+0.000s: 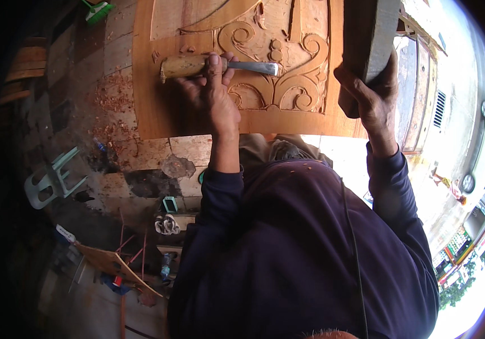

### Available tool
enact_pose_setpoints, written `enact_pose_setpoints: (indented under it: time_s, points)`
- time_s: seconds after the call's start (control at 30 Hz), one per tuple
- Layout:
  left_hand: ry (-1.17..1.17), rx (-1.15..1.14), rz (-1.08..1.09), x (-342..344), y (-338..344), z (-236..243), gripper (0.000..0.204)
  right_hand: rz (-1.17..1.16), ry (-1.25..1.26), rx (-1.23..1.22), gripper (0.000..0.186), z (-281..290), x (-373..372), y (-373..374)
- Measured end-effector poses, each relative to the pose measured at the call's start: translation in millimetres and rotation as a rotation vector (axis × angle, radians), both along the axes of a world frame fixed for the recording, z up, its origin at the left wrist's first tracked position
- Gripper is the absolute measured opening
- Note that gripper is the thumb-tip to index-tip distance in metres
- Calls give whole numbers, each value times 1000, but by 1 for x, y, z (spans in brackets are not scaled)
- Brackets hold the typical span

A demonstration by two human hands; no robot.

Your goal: The person carves a decorative pattern into a wooden panel using a chisel and a wooden mallet, striking the chisel to remove wood and then brushing away the shavings by hand.

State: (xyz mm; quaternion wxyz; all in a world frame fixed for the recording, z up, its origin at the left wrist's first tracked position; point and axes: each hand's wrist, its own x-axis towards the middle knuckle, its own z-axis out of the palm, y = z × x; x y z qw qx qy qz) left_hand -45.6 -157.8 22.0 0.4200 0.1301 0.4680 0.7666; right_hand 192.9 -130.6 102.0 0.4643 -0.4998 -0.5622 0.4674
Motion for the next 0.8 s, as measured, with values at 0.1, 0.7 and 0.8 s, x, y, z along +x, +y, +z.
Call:
enact_pose_setpoints:
  time_s: [0.1,0.7,0.8]
  points:
    - [37,-5,-7,-1,-3,-2,50,60,-28,58,77,7,-20,17]
    - [107,-4,-55,5,-10,0,48,1109,-1032,1218,43,94,-210,153]
    - [82,1,-62,4,-11,-1,52,1105,-1040,1135,42,96,-211,145]
